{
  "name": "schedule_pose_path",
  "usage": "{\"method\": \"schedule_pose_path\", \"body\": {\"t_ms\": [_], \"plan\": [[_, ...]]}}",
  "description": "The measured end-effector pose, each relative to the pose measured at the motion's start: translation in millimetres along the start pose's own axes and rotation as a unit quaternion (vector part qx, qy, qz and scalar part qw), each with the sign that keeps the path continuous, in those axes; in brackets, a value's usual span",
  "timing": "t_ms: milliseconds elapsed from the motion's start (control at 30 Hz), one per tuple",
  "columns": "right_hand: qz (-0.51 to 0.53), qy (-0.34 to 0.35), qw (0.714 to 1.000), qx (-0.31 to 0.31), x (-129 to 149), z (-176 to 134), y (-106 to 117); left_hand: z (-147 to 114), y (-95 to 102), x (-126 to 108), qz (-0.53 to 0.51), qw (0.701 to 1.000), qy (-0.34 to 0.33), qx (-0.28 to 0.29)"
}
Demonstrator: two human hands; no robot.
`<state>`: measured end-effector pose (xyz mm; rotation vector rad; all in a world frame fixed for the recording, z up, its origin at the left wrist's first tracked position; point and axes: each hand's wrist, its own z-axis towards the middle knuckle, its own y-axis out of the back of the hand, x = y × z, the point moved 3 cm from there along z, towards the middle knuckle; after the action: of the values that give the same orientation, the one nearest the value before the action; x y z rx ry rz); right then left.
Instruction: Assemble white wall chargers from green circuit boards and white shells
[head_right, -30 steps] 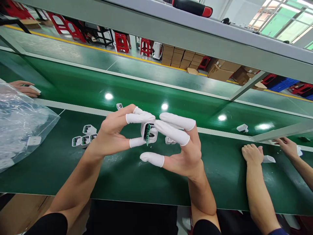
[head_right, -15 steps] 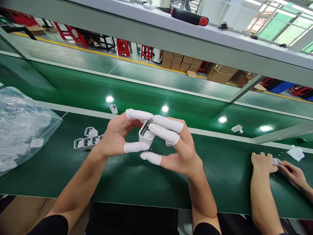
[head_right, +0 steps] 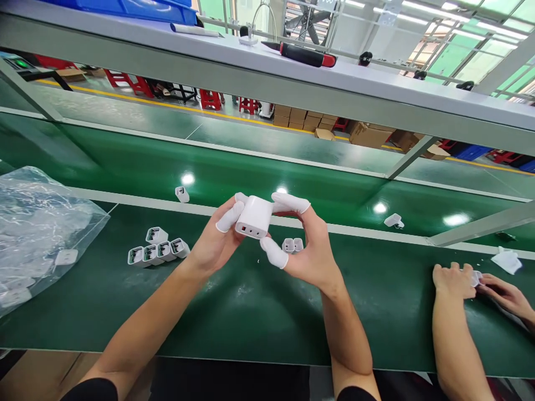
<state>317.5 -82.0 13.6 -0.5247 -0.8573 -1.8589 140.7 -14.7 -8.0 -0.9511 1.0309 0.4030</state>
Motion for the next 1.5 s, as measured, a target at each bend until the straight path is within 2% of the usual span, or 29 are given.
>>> {"method": "schedule_pose_path", "body": {"t_ms": [67, 167, 267, 400, 733, 933, 1267, 1400, 1500], "plan": [[0.030, -0.035, 0.999, 0.014, -2, 1, 0, 1, 4.7, -4, 0.053, 0.998, -0.038, -0.009], [0.061, -0.067, 0.996, 0.020, -5, 2, 1, 0, 10.1, -9, 0.128, 0.988, -0.086, 0.022], [0.078, -0.067, 0.995, 0.016, -6, 4, 3, -4, 11.4, -14, 0.214, 0.969, -0.116, 0.040], [0.073, -0.070, 0.995, 0.012, -8, 5, 4, -5, 10.3, -19, 0.286, 0.948, -0.138, 0.022], [0.052, -0.105, 0.993, 0.012, 3, 0, -3, 2, 12.1, -10, 0.214, 0.961, -0.177, 0.009], [0.085, -0.101, 0.991, -0.003, 6, 3, -6, 4, 6.7, -3, 0.169, 0.963, -0.209, 0.005], [0.077, -0.111, 0.991, -0.018, 0, 8, 1, 7, 14.0, 1, 0.168, 0.973, -0.160, 0.006], [0.048, -0.130, 0.990, -0.022, -4, 10, 6, 9, 16.0, 1, 0.132, 0.985, -0.109, 0.009], [0.051, -0.134, 0.990, -0.019, -6, 10, 5, 10, 15.8, 2, 0.097, 0.990, -0.099, 0.002]]}}
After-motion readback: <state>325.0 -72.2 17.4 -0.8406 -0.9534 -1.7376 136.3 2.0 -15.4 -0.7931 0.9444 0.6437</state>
